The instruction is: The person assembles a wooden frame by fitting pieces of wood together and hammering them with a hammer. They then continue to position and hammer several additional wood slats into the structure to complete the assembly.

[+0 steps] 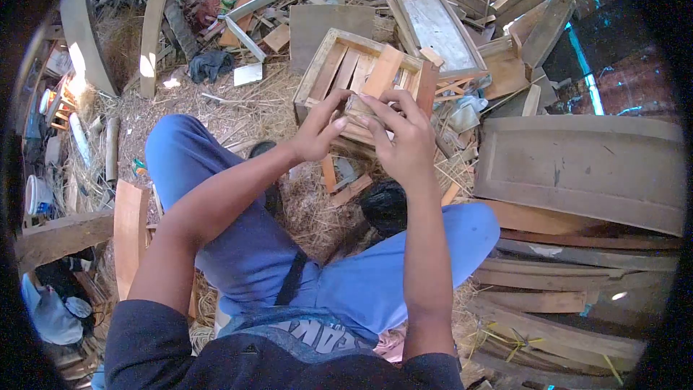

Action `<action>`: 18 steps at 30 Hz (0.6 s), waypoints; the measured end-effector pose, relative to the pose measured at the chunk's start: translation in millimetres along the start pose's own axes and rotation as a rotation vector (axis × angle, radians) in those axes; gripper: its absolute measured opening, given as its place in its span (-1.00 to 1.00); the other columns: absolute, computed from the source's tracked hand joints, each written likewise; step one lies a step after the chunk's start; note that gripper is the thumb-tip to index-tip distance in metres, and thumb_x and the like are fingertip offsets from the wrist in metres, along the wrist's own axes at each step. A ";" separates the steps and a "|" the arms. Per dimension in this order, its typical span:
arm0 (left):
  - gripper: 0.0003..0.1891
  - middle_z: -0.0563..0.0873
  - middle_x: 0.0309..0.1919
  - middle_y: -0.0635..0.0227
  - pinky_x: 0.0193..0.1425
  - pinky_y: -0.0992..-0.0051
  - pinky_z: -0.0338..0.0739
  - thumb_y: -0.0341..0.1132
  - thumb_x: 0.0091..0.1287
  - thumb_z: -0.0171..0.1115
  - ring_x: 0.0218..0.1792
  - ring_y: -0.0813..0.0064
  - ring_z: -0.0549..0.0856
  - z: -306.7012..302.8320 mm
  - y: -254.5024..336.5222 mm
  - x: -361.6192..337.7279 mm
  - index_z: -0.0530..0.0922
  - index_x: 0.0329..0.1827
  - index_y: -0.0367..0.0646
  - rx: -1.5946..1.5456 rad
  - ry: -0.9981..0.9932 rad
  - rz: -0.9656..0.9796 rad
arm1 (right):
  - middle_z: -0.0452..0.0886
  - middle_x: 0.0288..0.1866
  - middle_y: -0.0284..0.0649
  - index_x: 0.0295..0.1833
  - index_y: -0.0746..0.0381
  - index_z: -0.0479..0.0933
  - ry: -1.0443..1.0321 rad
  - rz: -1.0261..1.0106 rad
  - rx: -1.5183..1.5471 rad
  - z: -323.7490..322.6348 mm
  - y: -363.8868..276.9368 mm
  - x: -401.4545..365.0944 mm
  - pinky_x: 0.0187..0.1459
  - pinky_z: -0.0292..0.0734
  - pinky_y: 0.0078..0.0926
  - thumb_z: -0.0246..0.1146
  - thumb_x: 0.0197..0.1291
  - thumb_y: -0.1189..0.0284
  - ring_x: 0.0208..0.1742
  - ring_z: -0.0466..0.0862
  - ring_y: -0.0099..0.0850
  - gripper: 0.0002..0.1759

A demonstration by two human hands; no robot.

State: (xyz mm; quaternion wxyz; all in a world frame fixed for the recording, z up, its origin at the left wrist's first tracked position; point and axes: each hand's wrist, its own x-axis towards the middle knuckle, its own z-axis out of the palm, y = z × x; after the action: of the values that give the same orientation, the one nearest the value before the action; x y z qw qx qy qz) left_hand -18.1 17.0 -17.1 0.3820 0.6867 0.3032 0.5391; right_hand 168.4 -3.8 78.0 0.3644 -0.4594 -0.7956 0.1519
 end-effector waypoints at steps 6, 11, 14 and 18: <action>-0.45 0.52 -0.30 0.25 -0.22 0.45 0.44 -0.10 0.35 0.32 -0.32 0.47 0.52 2.4 30.7 0.7 0.42 0.19 -0.36 0.071 -0.019 -0.179 | 0.65 -0.04 -0.11 0.11 0.20 0.74 0.054 -0.123 0.094 -4.6 0.2 -6.2 0.05 0.61 -0.24 0.46 0.06 0.59 0.01 0.70 -0.13 -0.57; -0.38 0.48 -0.41 0.30 -0.37 0.46 0.36 0.01 0.27 0.47 -0.43 0.51 0.47 6.0 24.6 10.8 0.49 0.08 -0.38 0.115 0.099 0.176 | 0.64 -0.05 -0.05 0.10 0.29 0.72 0.143 -0.197 0.100 -8.9 -3.2 -12.4 0.06 0.61 -0.27 0.45 0.02 0.62 0.02 0.70 -0.13 -0.56; -0.38 0.50 -0.40 0.26 -0.36 0.42 0.38 0.06 0.25 0.47 -0.44 0.44 0.49 5.4 30.3 14.7 0.53 0.02 -0.39 0.162 0.094 0.239 | 0.64 -0.08 -0.06 0.08 0.33 0.72 0.178 -0.225 0.067 -12.1 -6.6 -17.0 0.01 0.62 -0.31 0.46 0.04 0.60 -0.04 0.70 -0.16 -0.59; -0.39 0.54 -0.39 0.18 -0.33 0.31 0.41 0.08 0.19 0.49 -0.45 0.25 0.54 5.5 34.7 21.8 0.57 -0.05 -0.36 0.170 0.108 0.365 | 0.64 -0.09 -0.06 0.05 0.34 0.72 0.241 -0.289 0.061 -9.2 -5.8 -20.3 -0.07 0.62 -0.35 0.46 0.05 0.58 -0.11 0.69 -0.18 -0.62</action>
State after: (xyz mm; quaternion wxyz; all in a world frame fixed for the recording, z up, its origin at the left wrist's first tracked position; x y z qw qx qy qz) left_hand -7.4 15.7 22.9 0.2017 0.7301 0.2383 0.6079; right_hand 177.8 -24.9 78.7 0.4890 -0.3441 -0.7989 0.0657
